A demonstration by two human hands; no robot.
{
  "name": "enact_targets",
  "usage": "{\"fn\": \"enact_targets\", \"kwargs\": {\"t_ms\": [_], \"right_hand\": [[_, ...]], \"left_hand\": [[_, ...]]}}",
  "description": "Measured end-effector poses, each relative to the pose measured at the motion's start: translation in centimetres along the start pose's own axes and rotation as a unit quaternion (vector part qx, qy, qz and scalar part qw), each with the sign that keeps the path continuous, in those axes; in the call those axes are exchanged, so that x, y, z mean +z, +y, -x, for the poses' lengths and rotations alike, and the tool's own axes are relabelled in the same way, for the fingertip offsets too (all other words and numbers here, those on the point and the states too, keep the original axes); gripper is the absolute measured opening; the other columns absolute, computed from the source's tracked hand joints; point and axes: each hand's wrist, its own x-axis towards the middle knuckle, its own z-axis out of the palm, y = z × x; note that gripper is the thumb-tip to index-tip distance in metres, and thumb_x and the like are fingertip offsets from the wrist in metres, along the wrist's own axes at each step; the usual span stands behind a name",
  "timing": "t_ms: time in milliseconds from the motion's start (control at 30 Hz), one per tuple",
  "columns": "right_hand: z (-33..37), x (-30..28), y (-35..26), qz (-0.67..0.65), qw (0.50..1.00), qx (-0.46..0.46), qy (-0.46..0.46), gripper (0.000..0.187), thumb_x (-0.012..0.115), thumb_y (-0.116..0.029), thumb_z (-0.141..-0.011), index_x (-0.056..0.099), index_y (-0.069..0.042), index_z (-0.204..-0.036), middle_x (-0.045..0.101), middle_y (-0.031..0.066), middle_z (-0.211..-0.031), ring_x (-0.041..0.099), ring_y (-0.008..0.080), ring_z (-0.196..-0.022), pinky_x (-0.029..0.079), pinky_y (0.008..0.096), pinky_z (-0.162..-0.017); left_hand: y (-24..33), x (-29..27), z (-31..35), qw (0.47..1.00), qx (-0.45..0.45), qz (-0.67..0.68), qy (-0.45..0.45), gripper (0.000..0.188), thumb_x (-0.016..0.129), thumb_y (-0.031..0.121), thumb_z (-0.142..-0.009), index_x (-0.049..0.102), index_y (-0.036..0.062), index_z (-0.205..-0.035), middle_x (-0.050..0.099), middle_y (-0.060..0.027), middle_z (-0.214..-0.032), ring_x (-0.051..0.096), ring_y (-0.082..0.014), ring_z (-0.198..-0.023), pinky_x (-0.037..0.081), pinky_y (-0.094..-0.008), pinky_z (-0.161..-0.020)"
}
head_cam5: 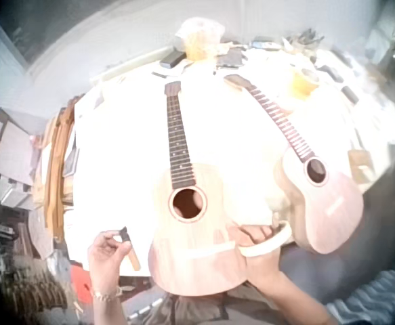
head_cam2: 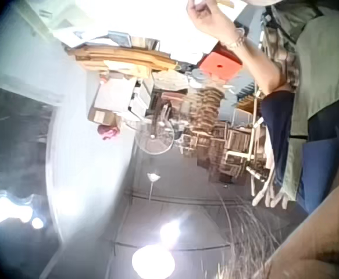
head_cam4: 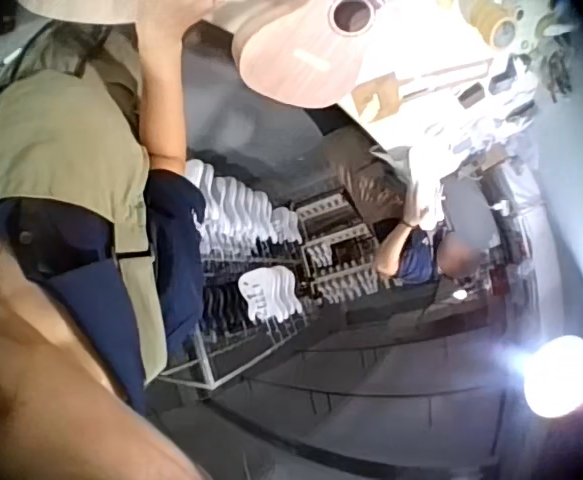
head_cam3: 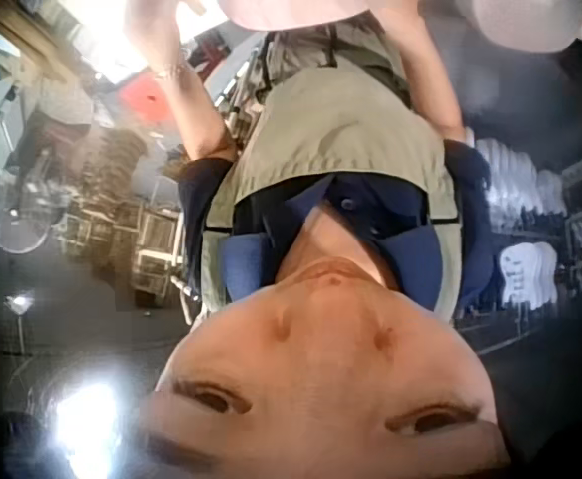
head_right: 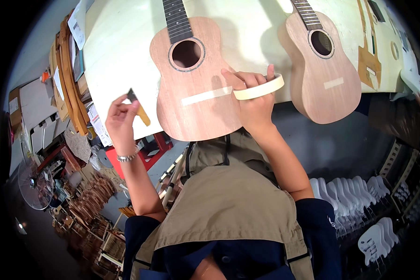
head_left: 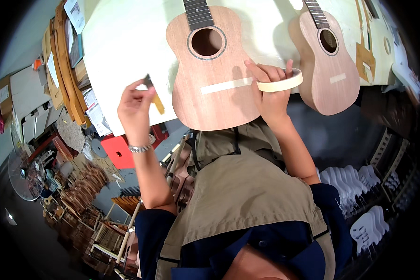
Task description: The person applies masking tape to the fretboard of an acoustic guitar body. They then use a template and pencil to mark the body, followed by applying tape around the soundhole. The process is repeated for multiple guitar bodies in a workshop setting.
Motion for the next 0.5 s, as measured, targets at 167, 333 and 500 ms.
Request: {"fn": "enact_targets", "kwargs": {"t_ms": [167,333,500], "right_hand": [[-0.4,-0.1,-0.2,-0.028,1.000,0.006,0.003,0.045,0.063,0.001,-0.070,0.064,-0.018,-0.111,0.058,-0.0001,-0.091,0.055,0.0190,-0.085,0.021,0.0530,-0.107],[-0.3,0.0,-0.2,-0.029,0.999,0.013,0.009,0.044,0.064,0.000,-0.067,0.065,-0.020,-0.107,0.059,-0.0018,-0.089,0.056,0.0176,-0.084,0.024,0.0531,-0.106],[-0.3,0.0,-0.2,-0.047,0.999,0.021,0.002,0.039,0.064,-0.002,-0.068,0.064,-0.018,-0.104,0.057,-0.0005,-0.093,0.055,0.0192,-0.087,0.026,0.0542,-0.103]], "left_hand": [[3.2,7.7,3.3,0.958,-0.178,0.052,-0.217,0.012,0.064,0.008,-0.086,0.059,-0.0029,-0.089,0.064,-0.0050,-0.074,0.063,-0.0090,-0.064,0.051,-0.0200,-0.057],[3.1,9.7,2.6,0.939,-0.173,-0.028,-0.296,0.018,0.063,0.015,-0.087,0.056,-0.0013,-0.087,0.064,-0.0067,-0.071,0.065,-0.0110,-0.061,0.050,-0.0190,-0.052],[3.4,10.4,2.3,0.936,-0.180,-0.051,-0.299,0.019,0.065,0.015,-0.086,0.055,-0.0008,-0.085,0.063,-0.0060,-0.069,0.065,-0.0103,-0.060,0.050,-0.0187,-0.051]]}}
